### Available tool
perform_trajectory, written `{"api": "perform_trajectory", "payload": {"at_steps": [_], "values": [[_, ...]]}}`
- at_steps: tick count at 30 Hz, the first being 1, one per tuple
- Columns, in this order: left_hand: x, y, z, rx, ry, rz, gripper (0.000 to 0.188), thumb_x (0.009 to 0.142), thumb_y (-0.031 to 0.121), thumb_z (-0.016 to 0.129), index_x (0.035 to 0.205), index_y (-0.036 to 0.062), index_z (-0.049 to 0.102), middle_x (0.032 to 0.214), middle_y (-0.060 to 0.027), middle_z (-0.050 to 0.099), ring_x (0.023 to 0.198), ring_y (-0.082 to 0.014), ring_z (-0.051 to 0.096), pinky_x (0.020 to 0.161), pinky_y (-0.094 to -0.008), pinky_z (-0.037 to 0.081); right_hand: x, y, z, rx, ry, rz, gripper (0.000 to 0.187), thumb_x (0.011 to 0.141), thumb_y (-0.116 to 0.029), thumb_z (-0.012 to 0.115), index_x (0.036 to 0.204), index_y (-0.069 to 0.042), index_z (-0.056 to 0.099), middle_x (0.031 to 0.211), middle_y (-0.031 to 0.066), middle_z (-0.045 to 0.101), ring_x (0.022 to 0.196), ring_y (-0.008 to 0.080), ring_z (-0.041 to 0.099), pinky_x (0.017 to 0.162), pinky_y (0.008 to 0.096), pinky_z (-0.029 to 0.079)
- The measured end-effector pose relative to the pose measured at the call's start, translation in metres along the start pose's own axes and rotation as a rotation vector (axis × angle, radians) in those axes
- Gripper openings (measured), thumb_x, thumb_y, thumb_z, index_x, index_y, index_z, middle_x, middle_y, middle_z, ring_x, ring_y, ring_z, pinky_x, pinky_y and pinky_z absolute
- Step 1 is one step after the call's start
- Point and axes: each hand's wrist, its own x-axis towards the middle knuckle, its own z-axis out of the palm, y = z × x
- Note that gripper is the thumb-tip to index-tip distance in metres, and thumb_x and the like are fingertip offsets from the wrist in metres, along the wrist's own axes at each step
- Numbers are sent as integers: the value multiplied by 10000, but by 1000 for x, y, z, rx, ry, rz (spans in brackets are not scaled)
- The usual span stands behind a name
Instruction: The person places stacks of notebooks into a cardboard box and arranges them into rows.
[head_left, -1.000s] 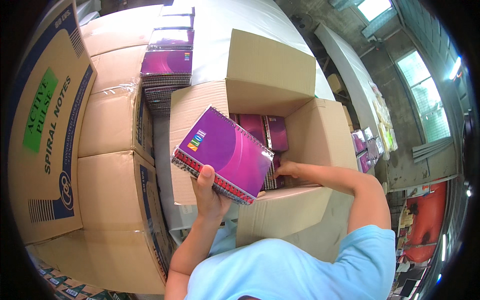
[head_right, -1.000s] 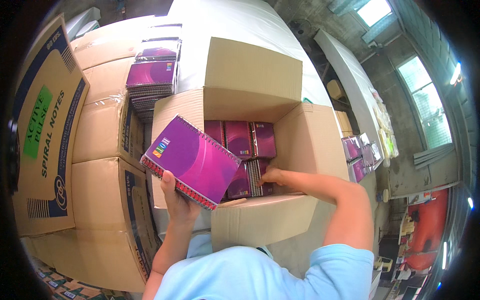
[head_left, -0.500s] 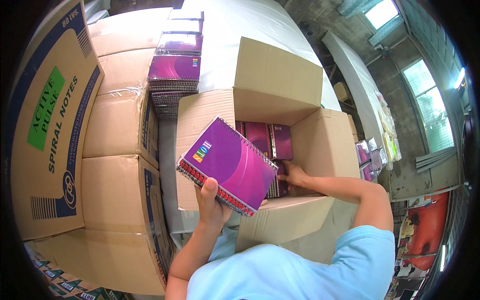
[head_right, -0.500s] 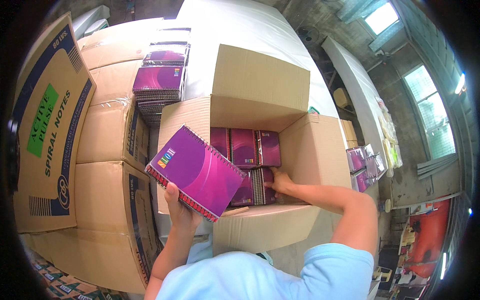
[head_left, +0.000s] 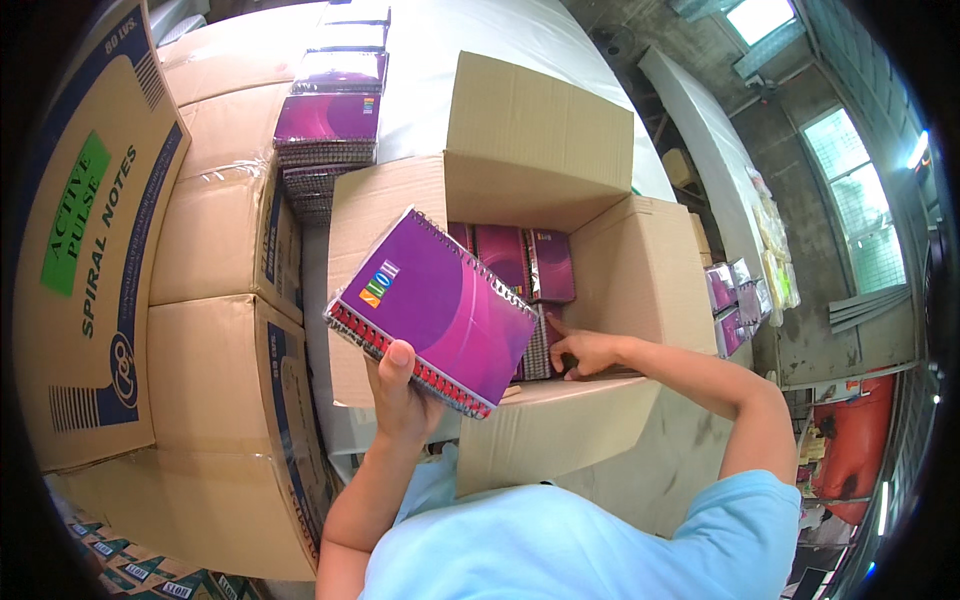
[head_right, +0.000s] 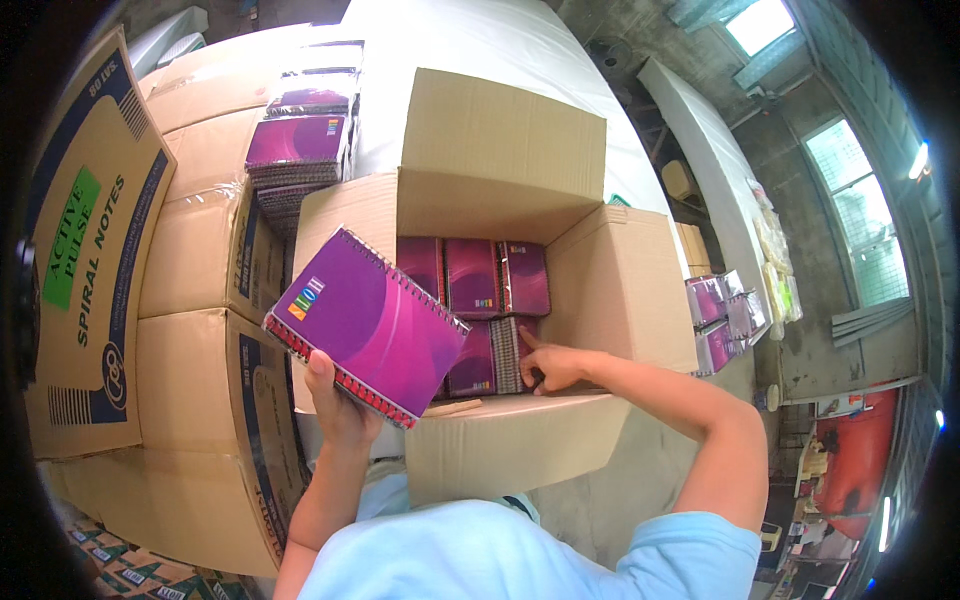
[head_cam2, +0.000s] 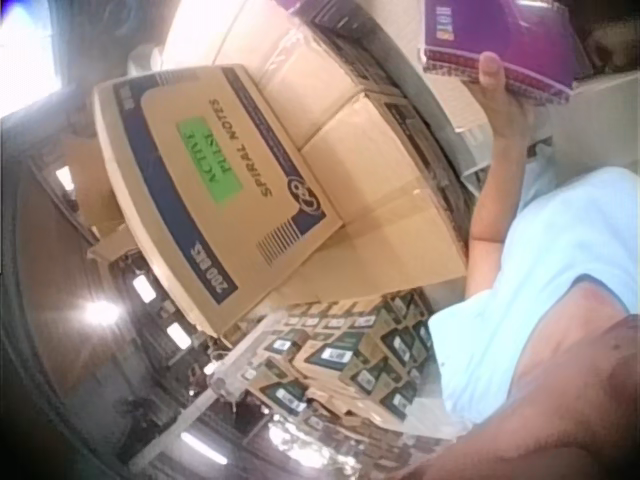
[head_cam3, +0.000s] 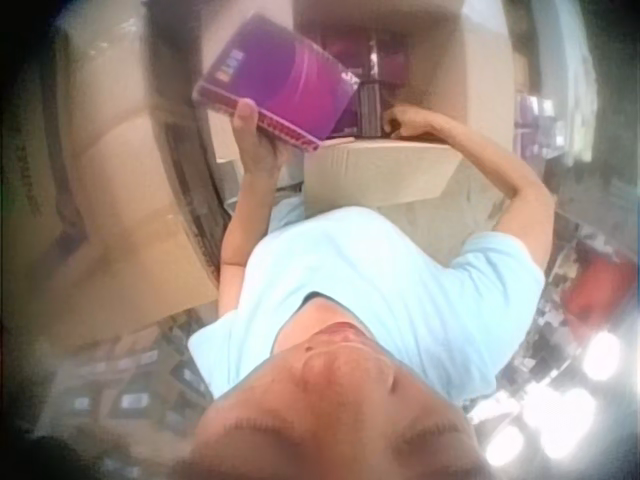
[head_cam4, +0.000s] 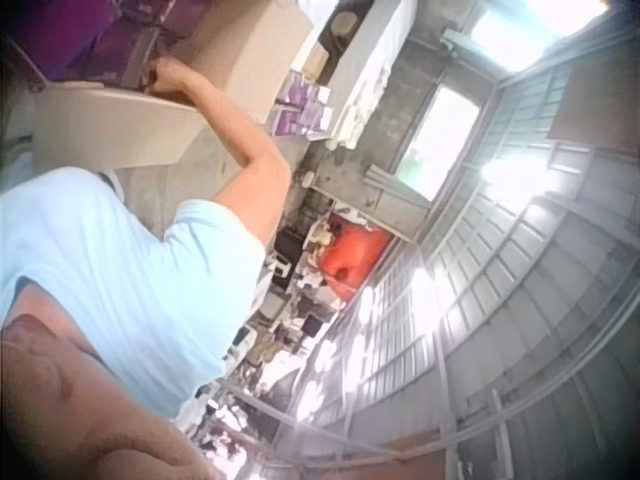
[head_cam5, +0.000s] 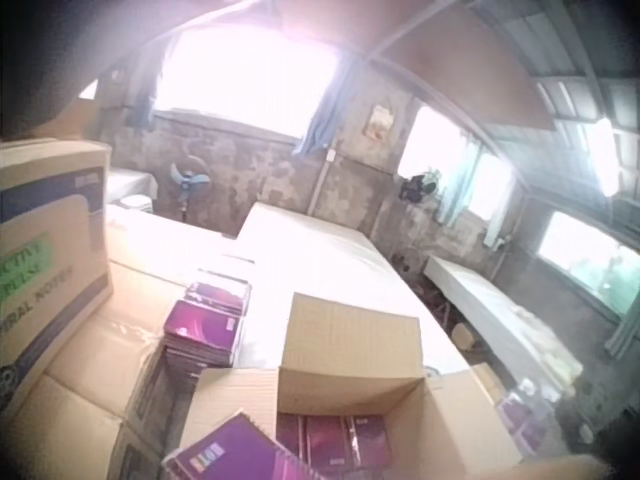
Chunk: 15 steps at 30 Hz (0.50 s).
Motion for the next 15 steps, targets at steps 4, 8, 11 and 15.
{"api": "perform_trajectory", "payload": {"at_steps": [4,8,11,15], "values": [[-2,5,-3,34,5,30,669,883,471,647,1303,7,410,1159,-134,595,1021,-229,650,832,-381,581,26,-18,-52,301,-12,546,734,693,-378,831,1178,38,470,1048,312,608,984,369,641,869,414,516],[-1,5,-4,27,-23,18,669,881,465,653,1299,5,406,1179,-134,584,1046,-234,638,843,-390,579,59,-24,-45,164,-281,888,1164,701,-718,657,1385,142,271,1206,329,562,1102,412,587,946,383,478],[-3,4,-2,40,-22,8,672,873,468,663,1294,9,410,1183,-126,579,1047,-230,636,853,-388,575,72,-39,-30,196,-331,862,1295,662,-791,636,1369,211,221,1271,356,505,1151,407,560,967,349,477],[-3,0,-4,47,5,29,686,864,475,671,1302,16,409,1178,-115,581,1042,-219,636,871,-374,566,77,-31,-9,227,-50,1055,1151,585,-637,817,1278,182,400,1264,324,527,1182,394,545,1004,322,458]]}}
